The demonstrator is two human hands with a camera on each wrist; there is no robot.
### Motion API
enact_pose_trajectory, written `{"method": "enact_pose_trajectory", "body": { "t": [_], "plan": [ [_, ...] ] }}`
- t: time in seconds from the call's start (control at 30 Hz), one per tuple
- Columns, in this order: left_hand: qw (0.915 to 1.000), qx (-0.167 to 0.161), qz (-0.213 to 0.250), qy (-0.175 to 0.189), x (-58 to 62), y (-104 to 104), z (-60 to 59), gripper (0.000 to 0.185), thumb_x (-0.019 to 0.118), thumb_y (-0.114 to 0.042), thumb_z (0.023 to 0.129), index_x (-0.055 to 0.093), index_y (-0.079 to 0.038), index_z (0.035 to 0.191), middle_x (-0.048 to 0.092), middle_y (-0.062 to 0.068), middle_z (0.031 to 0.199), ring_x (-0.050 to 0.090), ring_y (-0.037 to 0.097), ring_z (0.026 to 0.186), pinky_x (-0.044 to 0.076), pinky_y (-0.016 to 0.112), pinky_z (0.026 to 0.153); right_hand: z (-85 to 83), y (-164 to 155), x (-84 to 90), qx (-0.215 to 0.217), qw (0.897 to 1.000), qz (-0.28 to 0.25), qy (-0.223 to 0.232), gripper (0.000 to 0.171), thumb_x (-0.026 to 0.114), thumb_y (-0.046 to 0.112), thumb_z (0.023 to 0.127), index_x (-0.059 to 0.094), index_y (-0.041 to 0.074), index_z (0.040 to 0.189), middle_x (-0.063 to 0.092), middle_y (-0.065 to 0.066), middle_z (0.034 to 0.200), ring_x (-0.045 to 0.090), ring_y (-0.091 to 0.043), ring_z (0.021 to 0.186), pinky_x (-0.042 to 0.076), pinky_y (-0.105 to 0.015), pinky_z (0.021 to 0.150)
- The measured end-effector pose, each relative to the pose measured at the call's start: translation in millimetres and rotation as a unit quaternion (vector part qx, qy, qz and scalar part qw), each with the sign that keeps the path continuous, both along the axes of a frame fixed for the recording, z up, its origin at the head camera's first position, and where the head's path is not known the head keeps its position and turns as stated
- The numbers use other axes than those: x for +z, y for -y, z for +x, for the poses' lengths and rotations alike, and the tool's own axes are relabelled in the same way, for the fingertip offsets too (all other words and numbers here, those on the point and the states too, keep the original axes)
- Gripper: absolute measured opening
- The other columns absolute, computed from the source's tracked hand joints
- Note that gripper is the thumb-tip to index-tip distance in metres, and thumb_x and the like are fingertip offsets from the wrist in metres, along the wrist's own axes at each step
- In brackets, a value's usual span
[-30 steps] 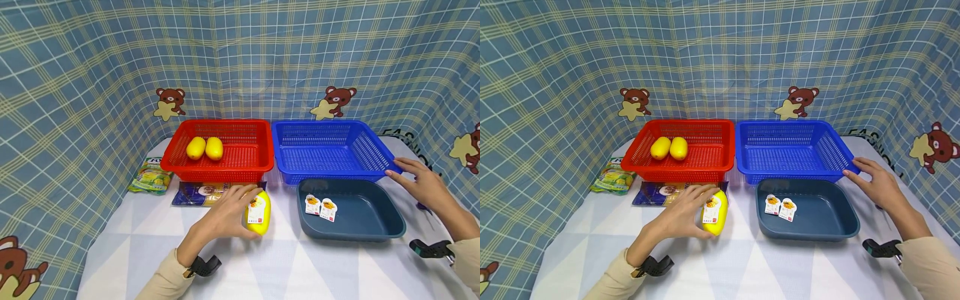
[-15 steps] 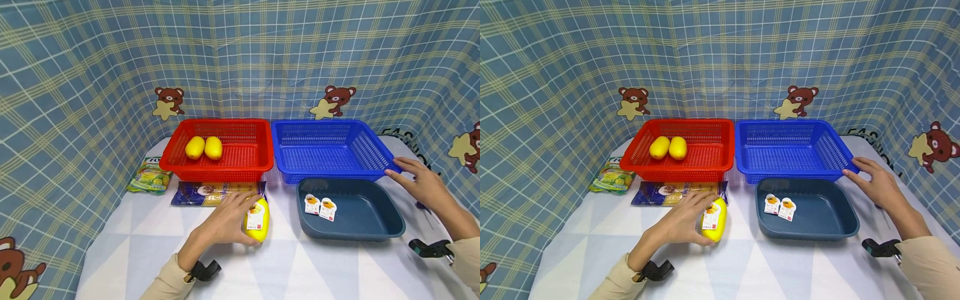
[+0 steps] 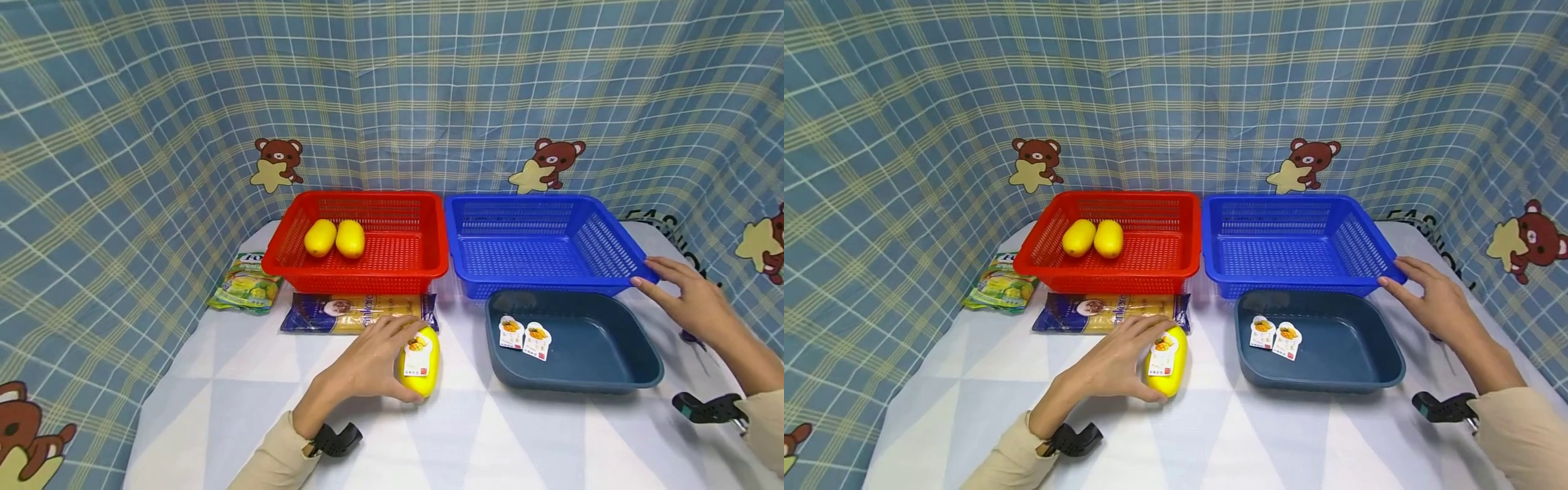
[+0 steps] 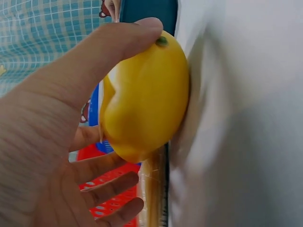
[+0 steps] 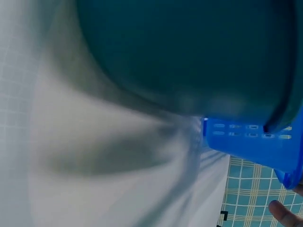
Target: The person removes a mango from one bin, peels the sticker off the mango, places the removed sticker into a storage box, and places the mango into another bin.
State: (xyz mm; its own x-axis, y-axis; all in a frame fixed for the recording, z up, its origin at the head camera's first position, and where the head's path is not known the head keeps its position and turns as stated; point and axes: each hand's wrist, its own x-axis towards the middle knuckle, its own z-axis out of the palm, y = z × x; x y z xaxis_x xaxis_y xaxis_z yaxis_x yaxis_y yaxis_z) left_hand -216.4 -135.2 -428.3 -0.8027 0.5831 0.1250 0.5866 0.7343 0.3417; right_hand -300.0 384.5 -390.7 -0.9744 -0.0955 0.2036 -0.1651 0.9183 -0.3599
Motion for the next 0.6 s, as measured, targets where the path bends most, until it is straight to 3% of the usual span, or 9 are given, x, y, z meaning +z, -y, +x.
{"method": "enact_pose_trajectory", "body": {
  "t": [0.13,0.23,0.33,0.47,0.6],
  "plan": [
    [0.9999,-0.001,0.012,0.007,-2.4,1,-1.5,0.112,0.083,-0.067,0.063,0.037,-0.023,0.155,0.041,0.001,0.154,0.038,0.024,0.137,0.033,0.054,0.111,0.7,3,1.4,-0.007,1.000,0.016,-0.025,0.069,0.054,0.045,0.102,0.040,-0.006,0.146,0.034,-0.038,0.146,0.024,-0.062,0.133,0.012,-0.085,0.095],
    [0.9999,0.003,0.013,0.005,-5.0,1,-1.7,0.117,0.082,-0.070,0.062,0.035,-0.019,0.156,0.040,0.002,0.155,0.038,0.024,0.138,0.030,0.051,0.114,3.8,10,4.5,-0.002,0.998,0.018,-0.063,0.064,0.058,0.043,0.100,0.047,-0.006,0.141,0.040,-0.037,0.142,0.028,-0.061,0.129,0.017,-0.083,0.088],
    [0.9999,0.008,0.012,-0.001,-7.4,1,-1.1,0.119,0.081,-0.072,0.061,0.034,-0.017,0.155,0.040,0.001,0.155,0.038,0.023,0.137,0.029,0.048,0.115,10.0,23,10.9,0.010,0.995,0.016,-0.097,0.057,0.063,0.038,0.099,0.054,-0.006,0.135,0.046,-0.036,0.137,0.033,-0.060,0.126,0.020,-0.081,0.090],
    [0.9998,0.012,0.013,-0.007,-8.1,2,-1.0,0.118,0.082,-0.072,0.061,0.035,-0.017,0.155,0.039,0.001,0.155,0.038,0.023,0.136,0.029,0.047,0.115,19.4,48,21.0,0.045,0.989,0.011,-0.140,0.045,0.070,0.027,0.095,0.062,-0.004,0.126,0.053,-0.034,0.130,0.042,-0.056,0.122,0.024,-0.078,0.100],
    [0.9998,0.008,0.016,-0.010,-11.8,3,-1.6,0.119,0.081,-0.072,0.062,0.034,-0.017,0.156,0.038,0.002,0.156,0.038,0.023,0.137,0.026,0.045,0.117,28.8,76,27.8,0.099,0.980,0.002,-0.174,0.039,0.079,0.014,0.086,0.067,-0.002,0.120,0.060,-0.029,0.124,0.049,-0.053,0.117,0.033,-0.075,0.098]
  ]
}}
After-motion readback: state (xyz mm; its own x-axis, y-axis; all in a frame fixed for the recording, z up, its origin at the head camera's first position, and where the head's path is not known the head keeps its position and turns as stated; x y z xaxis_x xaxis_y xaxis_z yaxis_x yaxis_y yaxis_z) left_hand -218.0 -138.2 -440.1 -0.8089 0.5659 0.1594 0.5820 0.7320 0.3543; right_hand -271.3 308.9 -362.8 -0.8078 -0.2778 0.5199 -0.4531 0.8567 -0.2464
